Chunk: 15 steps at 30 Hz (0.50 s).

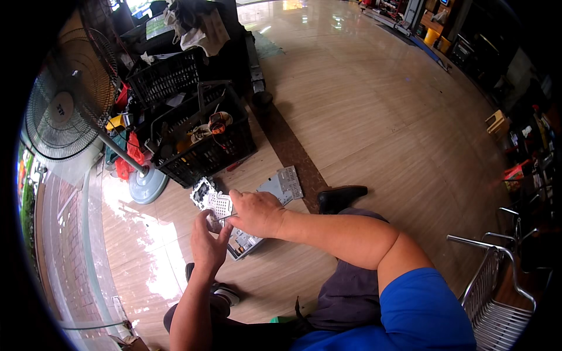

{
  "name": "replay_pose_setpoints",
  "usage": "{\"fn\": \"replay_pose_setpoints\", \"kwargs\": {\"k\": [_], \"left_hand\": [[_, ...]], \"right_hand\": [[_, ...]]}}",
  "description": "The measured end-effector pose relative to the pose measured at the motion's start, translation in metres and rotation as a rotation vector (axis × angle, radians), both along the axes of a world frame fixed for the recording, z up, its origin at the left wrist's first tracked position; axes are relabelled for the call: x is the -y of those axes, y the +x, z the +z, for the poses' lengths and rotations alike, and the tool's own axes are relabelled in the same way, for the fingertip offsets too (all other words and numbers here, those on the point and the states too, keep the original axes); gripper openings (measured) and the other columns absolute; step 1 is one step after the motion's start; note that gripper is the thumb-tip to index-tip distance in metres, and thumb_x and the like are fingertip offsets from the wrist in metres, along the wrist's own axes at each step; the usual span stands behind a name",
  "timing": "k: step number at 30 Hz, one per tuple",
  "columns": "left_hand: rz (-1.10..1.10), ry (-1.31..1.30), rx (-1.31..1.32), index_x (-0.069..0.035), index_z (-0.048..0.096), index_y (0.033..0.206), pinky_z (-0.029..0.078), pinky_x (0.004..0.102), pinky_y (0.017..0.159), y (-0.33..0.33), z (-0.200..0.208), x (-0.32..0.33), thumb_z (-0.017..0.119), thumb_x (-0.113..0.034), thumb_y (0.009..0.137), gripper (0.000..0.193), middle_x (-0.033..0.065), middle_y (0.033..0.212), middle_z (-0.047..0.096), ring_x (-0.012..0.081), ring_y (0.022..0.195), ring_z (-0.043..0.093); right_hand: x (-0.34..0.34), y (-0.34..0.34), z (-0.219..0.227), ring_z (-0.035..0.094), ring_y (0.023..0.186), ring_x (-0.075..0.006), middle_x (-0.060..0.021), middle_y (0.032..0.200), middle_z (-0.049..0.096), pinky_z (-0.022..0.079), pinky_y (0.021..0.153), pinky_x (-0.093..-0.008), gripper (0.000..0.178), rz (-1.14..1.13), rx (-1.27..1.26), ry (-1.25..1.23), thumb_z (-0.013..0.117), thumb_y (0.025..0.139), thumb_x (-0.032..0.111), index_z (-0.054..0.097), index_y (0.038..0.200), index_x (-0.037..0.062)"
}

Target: The person assembles electronic components by inserting a circuit board into a metal casing and securing it with screws using a screwdriver.

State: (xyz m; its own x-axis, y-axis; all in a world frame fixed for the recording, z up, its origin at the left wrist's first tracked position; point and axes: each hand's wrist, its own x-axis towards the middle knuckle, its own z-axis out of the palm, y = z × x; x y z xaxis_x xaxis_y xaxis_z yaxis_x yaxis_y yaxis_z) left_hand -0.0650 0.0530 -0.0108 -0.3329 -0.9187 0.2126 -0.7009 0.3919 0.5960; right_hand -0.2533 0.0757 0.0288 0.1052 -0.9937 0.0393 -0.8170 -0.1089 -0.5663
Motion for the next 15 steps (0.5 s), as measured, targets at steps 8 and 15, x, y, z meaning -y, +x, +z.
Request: {"fn": "replay_pose_setpoints", "kwargs": {"k": [8, 15], "left_hand": [[-0.010, -0.005, 0.011, 0.000, 0.052, 0.125, 0.051, 0.0393, 0.077, -0.003, -0.001, -0.003, 0.080, -0.023, 0.077, 0.060, 0.0186, 0.095, 0.064, 0.0297, 0.085, 0.064], [-0.114, 0.112, 0.149, 0.004, 0.058, 0.118, 0.051, 0.0439, 0.082, -0.002, -0.005, -0.003, 0.079, -0.030, 0.077, 0.057, 0.0230, 0.103, 0.064, 0.0382, 0.095, 0.063]], "right_hand": [[0.001, -0.002, -0.006, 0.070, 0.088, -0.0323, -0.0180, 0.091, 0.070, 0.056, 0.074, -0.0398, 0.040, 0.058, -0.065, -0.018, 0.071, 0.082, 0.033, 0.059, 0.102, 0.0004], [0.002, 0.002, -0.014, 0.069, 0.089, -0.0315, -0.0157, 0.094, 0.070, 0.056, 0.076, -0.0395, 0.033, 0.104, -0.090, 0.020, 0.070, 0.084, 0.032, 0.064, 0.097, 0.0021]]}}
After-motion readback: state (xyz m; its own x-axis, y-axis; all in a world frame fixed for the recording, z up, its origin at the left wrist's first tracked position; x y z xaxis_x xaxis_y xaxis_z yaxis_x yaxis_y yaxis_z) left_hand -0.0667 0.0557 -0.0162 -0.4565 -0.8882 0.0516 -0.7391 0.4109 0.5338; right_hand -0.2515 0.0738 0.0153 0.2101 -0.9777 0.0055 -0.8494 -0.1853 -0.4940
